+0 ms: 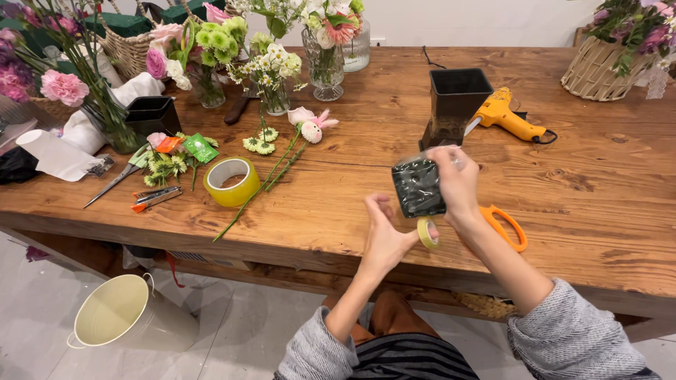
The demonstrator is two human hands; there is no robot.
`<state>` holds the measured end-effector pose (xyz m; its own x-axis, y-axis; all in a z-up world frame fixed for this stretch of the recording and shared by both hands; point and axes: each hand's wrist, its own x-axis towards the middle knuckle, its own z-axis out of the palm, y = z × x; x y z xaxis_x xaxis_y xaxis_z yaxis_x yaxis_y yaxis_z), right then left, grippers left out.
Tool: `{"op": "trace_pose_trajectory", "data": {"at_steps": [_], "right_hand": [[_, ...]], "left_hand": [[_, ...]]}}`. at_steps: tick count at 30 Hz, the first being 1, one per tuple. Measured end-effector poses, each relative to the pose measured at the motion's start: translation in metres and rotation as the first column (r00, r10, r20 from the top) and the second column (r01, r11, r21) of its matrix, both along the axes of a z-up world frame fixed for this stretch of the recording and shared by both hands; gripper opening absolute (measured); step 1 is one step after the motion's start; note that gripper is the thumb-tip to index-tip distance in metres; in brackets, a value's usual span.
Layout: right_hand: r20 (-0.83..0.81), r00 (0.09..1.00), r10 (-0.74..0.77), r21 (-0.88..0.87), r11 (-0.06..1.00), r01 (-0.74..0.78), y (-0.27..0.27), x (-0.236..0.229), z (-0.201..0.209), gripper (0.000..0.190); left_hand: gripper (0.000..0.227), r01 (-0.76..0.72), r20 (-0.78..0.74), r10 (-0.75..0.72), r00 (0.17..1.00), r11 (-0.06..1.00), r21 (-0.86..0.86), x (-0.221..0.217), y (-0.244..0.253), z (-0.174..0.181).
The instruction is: The person wraps a block of floral foam in clear plastic wrap and secures it with tape. They then place the wrapped foam into a dark vase and use tape to secure it in place.
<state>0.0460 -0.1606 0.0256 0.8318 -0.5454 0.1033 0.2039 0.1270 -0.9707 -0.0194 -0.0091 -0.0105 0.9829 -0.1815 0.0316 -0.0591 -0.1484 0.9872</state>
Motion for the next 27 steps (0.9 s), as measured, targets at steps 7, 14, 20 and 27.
{"op": "trace_pose_trajectory", "data": {"at_steps": [7,14,20,27], "right_hand": [[0.021,0.989,0.145,-0.649,0.755,-0.097,-0.002,0.005,-0.037,0.015],[-0.146,0.953,0.265,-0.854,0.452,-0.257,0.004,0.004,-0.032,0.022],[-0.248,0.882,0.400,-0.892,0.260,-0.369,0.013,-0.003,-0.026,0.028],[-0.277,0.835,0.476,-0.903,0.167,-0.395,0.011,-0.009,-0.018,0.022]], "left_hand": [[0.046,-0.057,0.828,0.025,0.560,0.998,0.008,0.015,0.006,-0.037],[0.019,0.122,0.752,-0.369,0.546,0.923,0.365,0.036,0.057,-0.030],[0.033,0.340,0.457,-0.601,0.656,0.776,0.531,0.027,0.096,0.010],[0.040,-0.003,0.591,-0.502,0.632,0.761,0.649,0.075,0.131,-0.015]]}}
